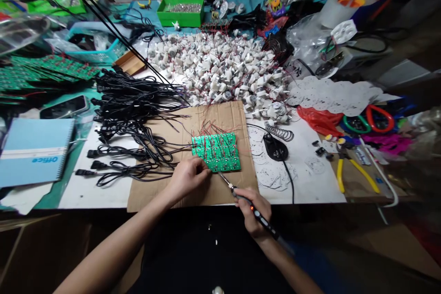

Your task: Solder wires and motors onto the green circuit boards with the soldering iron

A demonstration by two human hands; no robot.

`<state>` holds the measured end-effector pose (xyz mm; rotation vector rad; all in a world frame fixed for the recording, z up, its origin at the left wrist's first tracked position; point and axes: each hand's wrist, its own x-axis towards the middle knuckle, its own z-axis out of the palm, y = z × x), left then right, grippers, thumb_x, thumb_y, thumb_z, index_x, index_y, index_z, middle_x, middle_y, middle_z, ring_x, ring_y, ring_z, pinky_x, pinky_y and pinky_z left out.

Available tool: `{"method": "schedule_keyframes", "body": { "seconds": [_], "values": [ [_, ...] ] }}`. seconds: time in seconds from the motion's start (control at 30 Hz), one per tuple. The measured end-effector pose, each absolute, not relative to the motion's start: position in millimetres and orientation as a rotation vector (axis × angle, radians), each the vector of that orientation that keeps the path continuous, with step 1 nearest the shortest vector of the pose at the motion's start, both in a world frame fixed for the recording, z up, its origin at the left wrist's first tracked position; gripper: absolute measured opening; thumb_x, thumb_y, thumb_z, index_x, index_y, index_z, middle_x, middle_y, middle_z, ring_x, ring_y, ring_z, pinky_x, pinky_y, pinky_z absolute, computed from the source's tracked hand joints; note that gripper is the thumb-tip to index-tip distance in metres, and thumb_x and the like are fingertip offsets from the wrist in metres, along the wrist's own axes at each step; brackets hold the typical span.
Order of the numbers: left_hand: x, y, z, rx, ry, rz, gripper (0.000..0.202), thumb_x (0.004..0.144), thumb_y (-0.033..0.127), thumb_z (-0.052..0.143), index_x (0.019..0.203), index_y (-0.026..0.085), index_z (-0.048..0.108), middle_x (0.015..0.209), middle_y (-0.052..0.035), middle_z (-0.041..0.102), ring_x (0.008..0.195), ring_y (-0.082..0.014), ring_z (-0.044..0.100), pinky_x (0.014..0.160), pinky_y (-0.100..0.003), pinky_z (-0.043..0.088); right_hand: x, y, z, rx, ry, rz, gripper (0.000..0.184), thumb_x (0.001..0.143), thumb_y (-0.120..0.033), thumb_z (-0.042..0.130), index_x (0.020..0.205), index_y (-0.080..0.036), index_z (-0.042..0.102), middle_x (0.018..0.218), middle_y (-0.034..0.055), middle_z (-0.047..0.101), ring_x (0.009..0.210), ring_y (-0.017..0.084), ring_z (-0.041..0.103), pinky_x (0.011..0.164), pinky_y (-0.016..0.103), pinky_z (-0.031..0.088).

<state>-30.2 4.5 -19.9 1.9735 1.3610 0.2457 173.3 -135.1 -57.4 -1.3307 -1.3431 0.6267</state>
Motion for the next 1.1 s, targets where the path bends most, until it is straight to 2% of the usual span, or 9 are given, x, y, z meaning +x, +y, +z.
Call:
{"method": "schedule_keyframes", "body": {
  "seconds": [0.57, 0.9, 1.1],
  "values": [
    [-22.9, 8.5, -10.5, 1.947, 1.423, 0.140, 0.014, 0.082, 0.018, 0.070, 0.070, 0.018, 0.066, 0.077, -0.0006, 0.067, 0.072, -0.0154, 0.061, 0.069, -0.026, 0.039, 170.2, -126.4, -53.9, -1.321, -1.318, 0.735, 0.019, 0.099, -0.020, 0.058, 0.108, -0.025, 0.074, 0.087, 0.0018, 0.079, 0.068, 0.016, 0.076, 0.058, 0.026, 0.058],
    [-20.6, 7.8, -11.4, 1.964, 1.463, 0.106, 0.013, 0.080, 0.017, 0.068, 0.068, 0.018, 0.065, 0.077, -0.0009, 0.068, 0.073, -0.0156, 0.061, 0.068, -0.027, 0.037, 171.9, -122.0, -53.1, -1.210, -1.516, 0.491, 0.025, 0.093, -0.010, 0.059, 0.109, -0.021, 0.075, 0.083, 0.0032, 0.078, 0.070, 0.018, 0.074, 0.065, 0.028, 0.059],
    [-20.0, 6.0, -11.4, 1.968, 1.479, 0.127, 0.013, 0.079, 0.017, 0.068, 0.067, 0.019, 0.066, 0.077, -0.0010, 0.069, 0.073, -0.0165, 0.061, 0.068, -0.027, 0.038, 173.5, -126.4, -59.0, -1.300, -1.403, 0.623, 0.023, 0.098, -0.016, 0.057, 0.112, -0.023, 0.074, 0.087, 0.0036, 0.078, 0.070, 0.017, 0.076, 0.064, 0.029, 0.062]
  ]
}}
